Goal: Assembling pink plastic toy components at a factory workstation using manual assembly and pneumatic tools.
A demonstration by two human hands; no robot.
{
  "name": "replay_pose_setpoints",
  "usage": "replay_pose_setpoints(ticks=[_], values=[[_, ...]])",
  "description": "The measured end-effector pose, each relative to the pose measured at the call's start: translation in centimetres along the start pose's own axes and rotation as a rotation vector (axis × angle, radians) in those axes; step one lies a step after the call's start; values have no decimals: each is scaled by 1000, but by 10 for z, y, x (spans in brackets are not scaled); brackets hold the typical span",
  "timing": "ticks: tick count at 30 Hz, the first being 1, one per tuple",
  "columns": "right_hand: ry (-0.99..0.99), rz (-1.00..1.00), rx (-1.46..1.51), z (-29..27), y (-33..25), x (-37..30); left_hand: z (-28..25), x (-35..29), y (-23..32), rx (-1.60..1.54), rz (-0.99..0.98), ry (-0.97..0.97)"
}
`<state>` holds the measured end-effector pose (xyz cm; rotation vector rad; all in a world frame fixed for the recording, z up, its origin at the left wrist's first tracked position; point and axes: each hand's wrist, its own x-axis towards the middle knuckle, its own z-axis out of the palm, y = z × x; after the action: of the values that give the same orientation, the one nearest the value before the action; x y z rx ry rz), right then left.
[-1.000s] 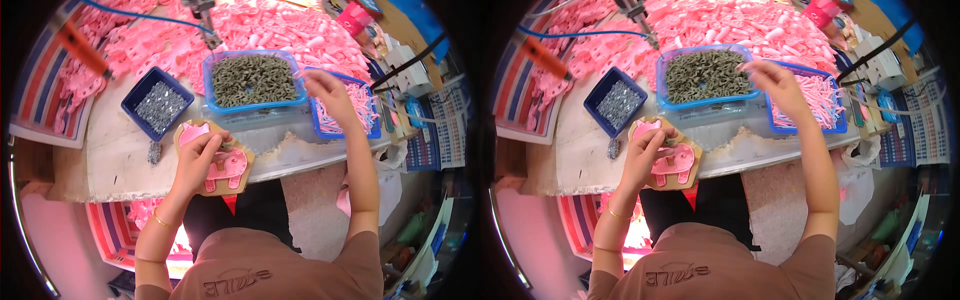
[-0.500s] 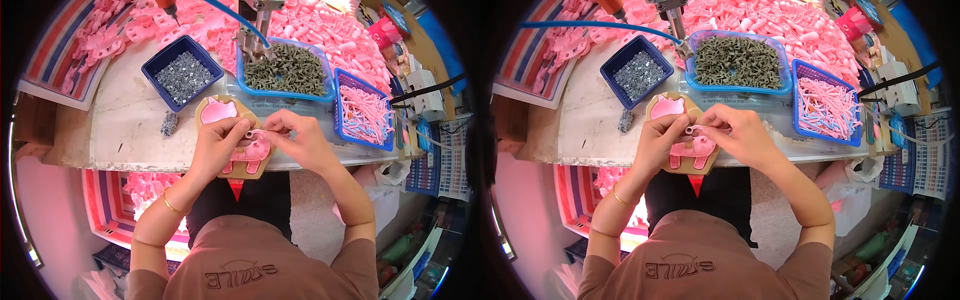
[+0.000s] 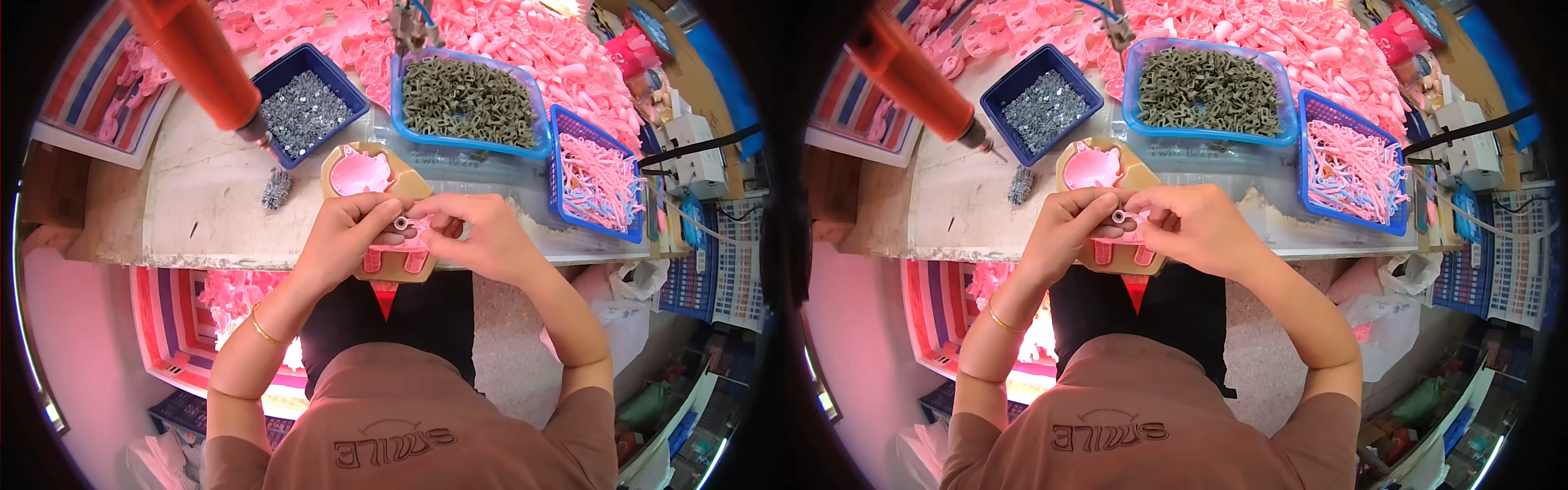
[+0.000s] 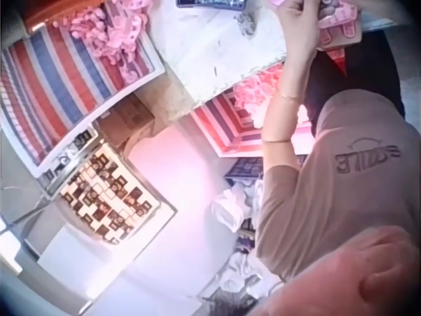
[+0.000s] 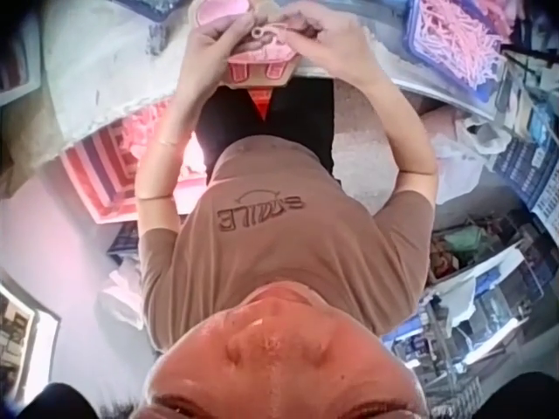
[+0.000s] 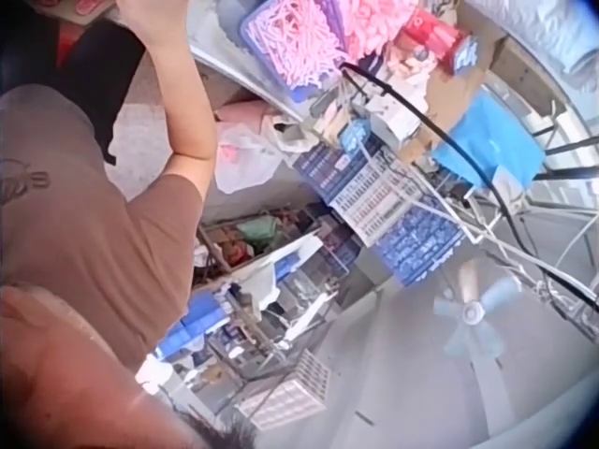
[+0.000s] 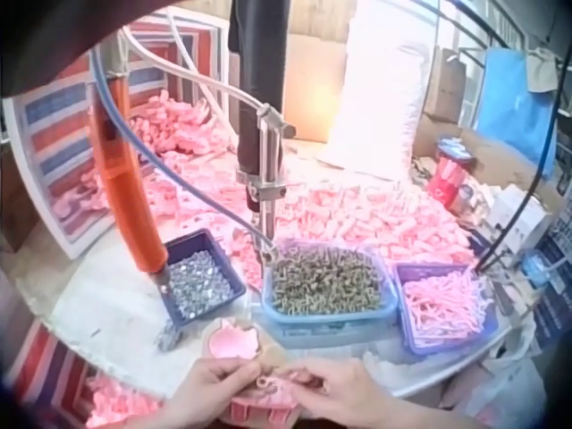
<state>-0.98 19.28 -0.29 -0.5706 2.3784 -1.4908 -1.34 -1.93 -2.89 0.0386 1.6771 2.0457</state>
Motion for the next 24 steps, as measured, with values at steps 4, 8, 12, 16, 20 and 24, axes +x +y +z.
replay_pose_setpoints(ticks=[4, 8, 12, 16, 20, 24], values=[[55, -112, -226, 10, -4, 5, -4, -2, 3, 42, 22, -52], [113, -334, -551, 20, 2, 14, -18, -2, 2, 151, -44, -28], [162, -440, -714, 30, 10, 23, -32, -12, 8, 376, 57, 218], [153, -435, -791, 46, 22, 28, -45, -16, -2, 524, 377, 373], [83, -434, -870, 52, 30, 35, -44, -22, -8, 790, 553, 408], [-2, -382, -868, 52, 28, 38, -45, -26, -10, 1036, 650, 275]])
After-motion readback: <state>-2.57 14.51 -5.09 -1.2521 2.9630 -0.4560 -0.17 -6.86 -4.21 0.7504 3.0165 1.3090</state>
